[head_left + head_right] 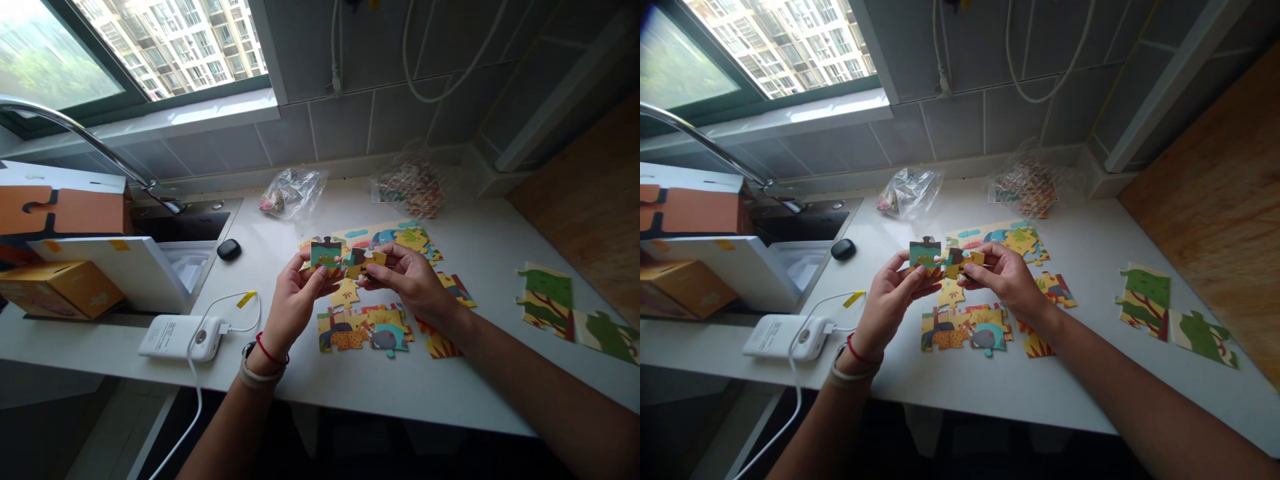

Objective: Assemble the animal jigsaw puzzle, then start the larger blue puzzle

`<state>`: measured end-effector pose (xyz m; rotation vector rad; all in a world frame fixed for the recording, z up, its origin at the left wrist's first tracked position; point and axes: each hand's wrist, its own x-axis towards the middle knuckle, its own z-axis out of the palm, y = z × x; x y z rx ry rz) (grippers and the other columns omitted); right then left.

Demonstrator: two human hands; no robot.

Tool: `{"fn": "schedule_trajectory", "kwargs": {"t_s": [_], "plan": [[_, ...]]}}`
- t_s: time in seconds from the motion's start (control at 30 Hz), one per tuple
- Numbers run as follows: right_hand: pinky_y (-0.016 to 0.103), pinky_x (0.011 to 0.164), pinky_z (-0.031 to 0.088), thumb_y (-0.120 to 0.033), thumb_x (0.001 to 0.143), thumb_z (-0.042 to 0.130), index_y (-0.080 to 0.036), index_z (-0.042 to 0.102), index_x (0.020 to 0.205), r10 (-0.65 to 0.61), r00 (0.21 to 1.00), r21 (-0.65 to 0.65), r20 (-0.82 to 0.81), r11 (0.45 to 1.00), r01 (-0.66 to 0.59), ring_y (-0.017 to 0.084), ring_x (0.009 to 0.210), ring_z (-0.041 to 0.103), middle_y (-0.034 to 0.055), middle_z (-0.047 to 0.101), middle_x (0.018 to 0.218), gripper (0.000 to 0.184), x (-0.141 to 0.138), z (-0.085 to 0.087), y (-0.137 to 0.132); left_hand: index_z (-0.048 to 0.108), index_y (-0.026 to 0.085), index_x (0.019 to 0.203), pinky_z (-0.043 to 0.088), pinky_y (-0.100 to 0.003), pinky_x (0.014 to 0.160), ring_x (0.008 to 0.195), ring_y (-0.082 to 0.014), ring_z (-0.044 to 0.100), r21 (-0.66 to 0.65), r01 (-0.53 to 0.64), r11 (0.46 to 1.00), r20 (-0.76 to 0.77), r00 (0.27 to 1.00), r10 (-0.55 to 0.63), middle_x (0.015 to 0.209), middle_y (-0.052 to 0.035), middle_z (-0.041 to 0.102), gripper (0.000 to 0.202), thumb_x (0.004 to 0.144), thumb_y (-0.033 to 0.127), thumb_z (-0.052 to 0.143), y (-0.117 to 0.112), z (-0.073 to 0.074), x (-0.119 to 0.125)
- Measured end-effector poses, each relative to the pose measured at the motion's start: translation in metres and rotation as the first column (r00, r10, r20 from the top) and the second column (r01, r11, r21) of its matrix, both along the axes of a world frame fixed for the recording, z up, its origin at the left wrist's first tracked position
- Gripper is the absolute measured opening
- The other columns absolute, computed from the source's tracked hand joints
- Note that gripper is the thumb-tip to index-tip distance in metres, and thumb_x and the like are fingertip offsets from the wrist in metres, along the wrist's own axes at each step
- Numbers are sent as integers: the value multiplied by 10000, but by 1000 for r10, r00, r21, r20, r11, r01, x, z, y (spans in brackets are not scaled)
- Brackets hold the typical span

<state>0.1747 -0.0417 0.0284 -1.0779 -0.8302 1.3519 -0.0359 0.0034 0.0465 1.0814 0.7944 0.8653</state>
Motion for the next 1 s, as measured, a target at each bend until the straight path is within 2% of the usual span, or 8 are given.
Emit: {"fn": "schedule_trajectory", "kwargs": {"t_s": [0.13, 0.37, 0.5, 0.7, 1.0], "plan": [[333, 732, 681, -432, 729, 938, -201, 656, 915, 4, 1000, 3, 24, 1000, -4, 178, 786, 752, 28, 775, 917, 409, -2, -1, 0, 590, 168, 1172, 670, -350, 875, 987, -257, 805, -30, 103, 994, 4, 995, -103, 1043, -104, 820, 421, 904, 408, 809, -2, 1, 1], [305, 647, 670, -446, 717, 940, -198, 625, 880, -23, 997, 17, 73, 1000, 22, 132, 622, 707, -10, 734, 806, 432, -1, 1, 1, 605, 178, 1170, 670, -388, 872, 1003, -284, 800, -33, 74, 997, -10, 997, -74, 991, -89, 822, 435, 882, 418, 826, -1, 3, 0], [304, 627, 667, -441, 734, 929, -203, 618, 882, -26, 994, 46, 110, 999, 21, 146, 614, 721, -12, 731, 775, 419, 0, 2, 1, 607, 181, 1164, 667, -415, 896, 1014, -291, 798, -30, 75, 997, -21, 997, -76, 1005, -92, 821, 438, 877, 427, 828, -1, 2, 0], [314, 616, 671, -441, 737, 927, -204, 622, 891, -23, 991, 62, 130, 998, 15, 149, 623, 715, -4, 737, 777, 416, 0, 2, 0, 604, 177, 1171, 669, -396, 886, 1021, -282, 797, -7, 78, 997, -53, 996, -78, 1086, -108, 816, 440, 878, 417, 829, -2, 3, 0], [289, 590, 622, -434, 737, 923, -212, 643, 933, -46, 992, 73, 117, 997, 38, 135, 609, 673, -15, 718, 780, 408, 0, 0, 1, 609, 175, 1144, 678, -372, 850, 981, -271, 806, 20, 46, 999, -47, 998, -45, 1006, -91, 825, 409, 886, 407, 825, 0, 3, -1]]}}
